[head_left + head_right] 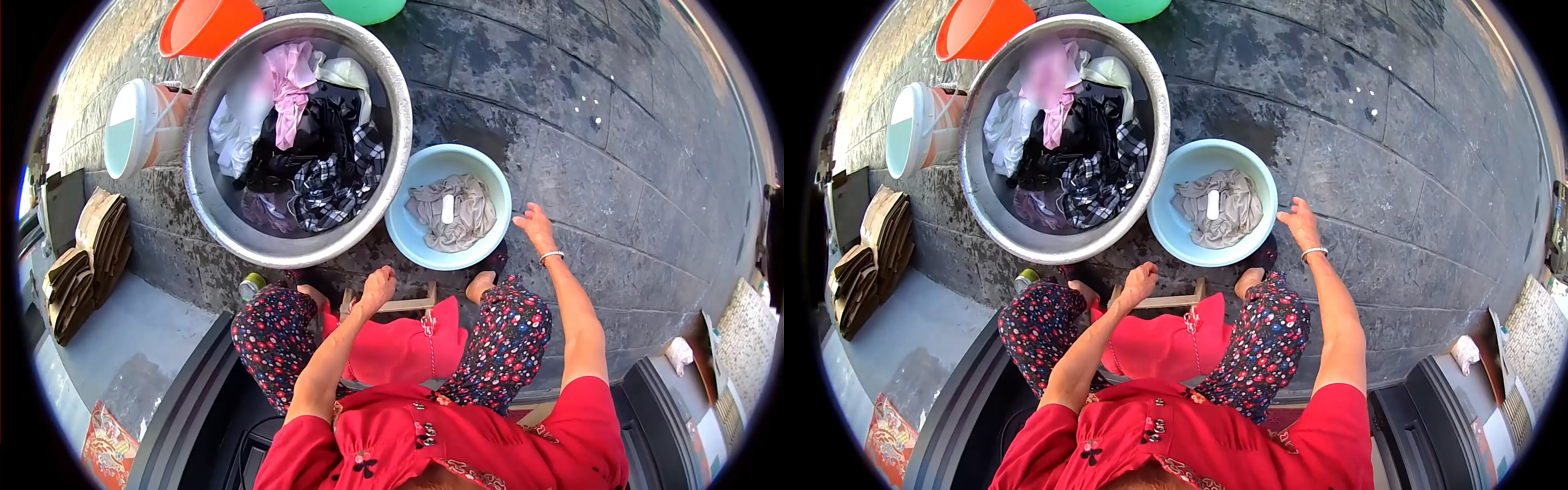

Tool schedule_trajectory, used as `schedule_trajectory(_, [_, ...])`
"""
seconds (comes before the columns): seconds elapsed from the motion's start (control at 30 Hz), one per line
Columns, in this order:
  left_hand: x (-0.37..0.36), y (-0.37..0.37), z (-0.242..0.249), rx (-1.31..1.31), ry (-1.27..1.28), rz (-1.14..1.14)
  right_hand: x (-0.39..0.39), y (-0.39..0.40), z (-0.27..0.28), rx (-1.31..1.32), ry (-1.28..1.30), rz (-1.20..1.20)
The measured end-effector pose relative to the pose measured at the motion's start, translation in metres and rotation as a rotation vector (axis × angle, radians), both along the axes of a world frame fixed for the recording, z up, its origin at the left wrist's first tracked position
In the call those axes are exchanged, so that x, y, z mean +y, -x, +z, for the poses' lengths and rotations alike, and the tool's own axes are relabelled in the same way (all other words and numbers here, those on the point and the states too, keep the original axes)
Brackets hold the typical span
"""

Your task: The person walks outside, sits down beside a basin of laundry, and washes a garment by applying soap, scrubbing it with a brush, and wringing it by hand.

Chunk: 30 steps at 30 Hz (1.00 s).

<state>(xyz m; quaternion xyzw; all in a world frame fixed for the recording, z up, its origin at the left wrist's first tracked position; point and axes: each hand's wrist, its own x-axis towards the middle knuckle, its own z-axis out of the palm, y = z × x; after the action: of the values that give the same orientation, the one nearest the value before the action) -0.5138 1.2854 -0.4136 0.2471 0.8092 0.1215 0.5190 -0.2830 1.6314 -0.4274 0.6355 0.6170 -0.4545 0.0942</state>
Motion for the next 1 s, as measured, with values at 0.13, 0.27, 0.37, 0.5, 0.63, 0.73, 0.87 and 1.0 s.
schedule_trajectory(0.13, [0.001,-0.011,-0.057,-0.035,-0.037,0.012,0.006,0.006,-0.051,0.068,0.089,-0.040])
schedule_trajectory(0.27, [0.006,-0.008,-0.105,-0.072,-0.055,0.021,-0.007,0.016,-0.076,0.218,0.307,-0.230])
schedule_trajectory(0.37, [0.012,-0.002,-0.118,-0.080,0.039,0.018,-0.015,0.024,-0.072,0.220,0.245,-0.128])
schedule_trajectory(0.5, [0.014,0.005,-0.108,-0.042,-0.051,0.032,-0.014,0.017,-0.075,0.297,0.276,-0.179])
schedule_trajectory(0.63, [0.007,0.016,-0.091,-0.016,-0.102,0.093,-0.026,-0.010,-0.093,0.361,0.241,-0.357])
schedule_trajectory(0.73, [-0.002,0.022,-0.088,0.052,-0.128,0.084,-0.037,-0.031,-0.094,0.436,0.219,-0.541])
schedule_trajectory(0.87, [-0.016,0.024,-0.101,0.033,-0.126,0.084,-0.053,-0.053,-0.095,0.607,0.204,-0.896])
schedule_trajectory(1.0, [-0.010,0.030,-0.102,0.019,-0.070,0.026,-0.036,-0.040,-0.117,0.700,0.179,-1.136])
